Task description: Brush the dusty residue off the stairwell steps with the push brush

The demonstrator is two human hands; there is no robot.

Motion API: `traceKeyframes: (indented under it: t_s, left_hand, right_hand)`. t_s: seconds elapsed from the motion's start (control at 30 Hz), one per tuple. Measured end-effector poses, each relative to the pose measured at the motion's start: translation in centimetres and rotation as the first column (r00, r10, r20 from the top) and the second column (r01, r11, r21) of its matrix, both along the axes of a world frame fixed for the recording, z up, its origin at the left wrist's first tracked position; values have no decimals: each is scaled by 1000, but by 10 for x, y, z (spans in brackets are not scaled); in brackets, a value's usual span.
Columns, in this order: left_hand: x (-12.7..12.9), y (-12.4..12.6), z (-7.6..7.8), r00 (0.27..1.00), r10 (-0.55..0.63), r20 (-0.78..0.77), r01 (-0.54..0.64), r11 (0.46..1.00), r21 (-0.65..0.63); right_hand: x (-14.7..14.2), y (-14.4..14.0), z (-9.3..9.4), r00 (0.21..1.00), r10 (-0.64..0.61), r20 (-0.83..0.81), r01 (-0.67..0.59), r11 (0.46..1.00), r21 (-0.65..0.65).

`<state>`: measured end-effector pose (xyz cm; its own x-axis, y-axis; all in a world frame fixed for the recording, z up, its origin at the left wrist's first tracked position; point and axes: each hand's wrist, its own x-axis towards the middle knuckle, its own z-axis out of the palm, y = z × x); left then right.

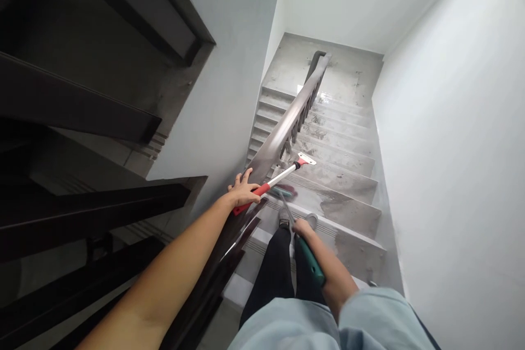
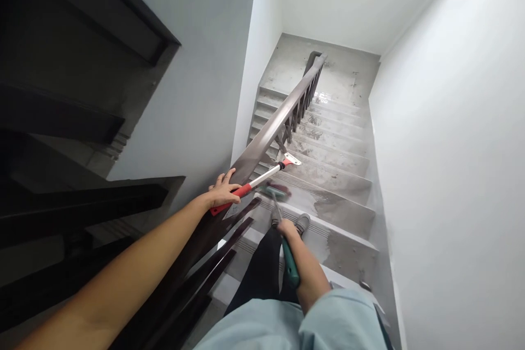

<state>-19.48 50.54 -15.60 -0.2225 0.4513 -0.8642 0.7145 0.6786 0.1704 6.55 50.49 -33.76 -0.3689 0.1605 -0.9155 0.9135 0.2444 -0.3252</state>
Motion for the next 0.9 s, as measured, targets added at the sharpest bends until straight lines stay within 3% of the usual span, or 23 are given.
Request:
traceKeyframes:
  t_s: [0.2,0.3,0.4,0.47,0.57,0.67,0.8,0.9]
  left_hand:
    - [1,0,-4,1000,17,1,-17,1000,16]
    - [1,0,-5,1000,17,-3,-17,1000,24]
    - [1,-1,-7,1000,24,1,-24,999,25]
    - [0,-1,-9,1000,26,5,-26,999,23]
    - [-1,-2,-11,1000,23,11,-24,999,24]
    - [-2,-3,-12,1000,23,11,-23,999,30]
    - [-1,-5,-11,1000,19,-4,-19,999,36]
    - [-1,-5,-8,1000,14,-20,-13,999,34]
  right_hand:
    - [122,21,31,967,-153,202,136,986,98]
    - [149,24,51,954,-206,218,185,976,113]
    - [149,34,68,951,-270,147,264,963,59]
    - [131,47,75,953,-288,96,288,957,8]
    - [75,69,73,980,-198,3,198,980,-16]
    - [-4,85,58,992,-91,-89,92,996,9]
    - [-103,89,32,989,-64,-134,68,997,25]
    - [-136,81,22,982,-83,-171,88,996,18]
